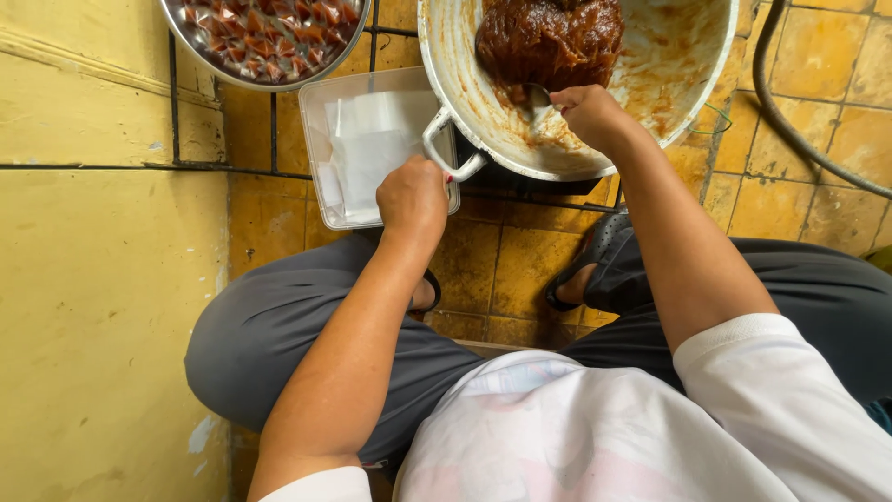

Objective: Filling small dough pieces with a brown paste using a spoon and folding them closed

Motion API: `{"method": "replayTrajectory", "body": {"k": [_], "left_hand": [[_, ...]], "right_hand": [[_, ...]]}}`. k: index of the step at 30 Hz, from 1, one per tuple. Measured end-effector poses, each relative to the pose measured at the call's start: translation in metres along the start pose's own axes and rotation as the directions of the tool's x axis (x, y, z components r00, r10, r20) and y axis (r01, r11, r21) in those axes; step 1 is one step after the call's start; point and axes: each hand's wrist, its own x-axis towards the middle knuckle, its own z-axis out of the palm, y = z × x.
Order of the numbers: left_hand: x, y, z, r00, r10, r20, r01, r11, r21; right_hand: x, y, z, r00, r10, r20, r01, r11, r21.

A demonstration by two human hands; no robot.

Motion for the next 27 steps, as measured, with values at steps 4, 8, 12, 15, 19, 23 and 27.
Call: {"method": "replayTrajectory", "body": {"k": [4, 8, 12, 15, 19, 23, 27], "left_hand": [[0.003, -0.001, 0.011, 1.000, 0.001, -0.014, -0.001, 0.999, 0.039], [-0.002, 0.002, -0.010, 1.000, -0.008, -0.006, 0.008, 0.997, -0.072], [-0.007, 0.005, -0.024, 0.999, -0.001, 0.040, 0.008, 0.986, -0.166], [-0.003, 0.008, -0.033, 0.999, -0.010, 0.041, 0.016, 0.987, -0.157], [-0.011, 0.007, -0.033, 0.999, 0.001, 0.044, 0.008, 0.981, -0.193], [-0.005, 0.007, -0.029, 0.999, -0.003, 0.039, 0.010, 0.987, -0.160], [-0.005, 0.005, -0.031, 1.000, -0.010, 0.022, 0.013, 0.988, -0.156]], "right_hand": [[0.007, 0.012, 0.001, 0.997, 0.070, 0.041, -0.071, 0.996, 0.046], [0.028, 0.048, 0.012, 0.997, -0.073, -0.024, 0.074, 0.996, 0.059], [0.042, 0.065, 0.010, 0.959, -0.250, -0.136, 0.254, 0.967, 0.009], [0.051, 0.060, 0.017, 0.944, -0.280, -0.175, 0.246, 0.950, -0.191], [0.048, 0.061, 0.019, 0.964, -0.219, -0.154, 0.224, 0.974, 0.019], [0.050, 0.060, 0.004, 0.993, -0.108, 0.036, 0.100, 0.979, 0.180], [0.023, 0.057, -0.009, 0.976, -0.207, 0.067, 0.198, 0.973, 0.119]]}}
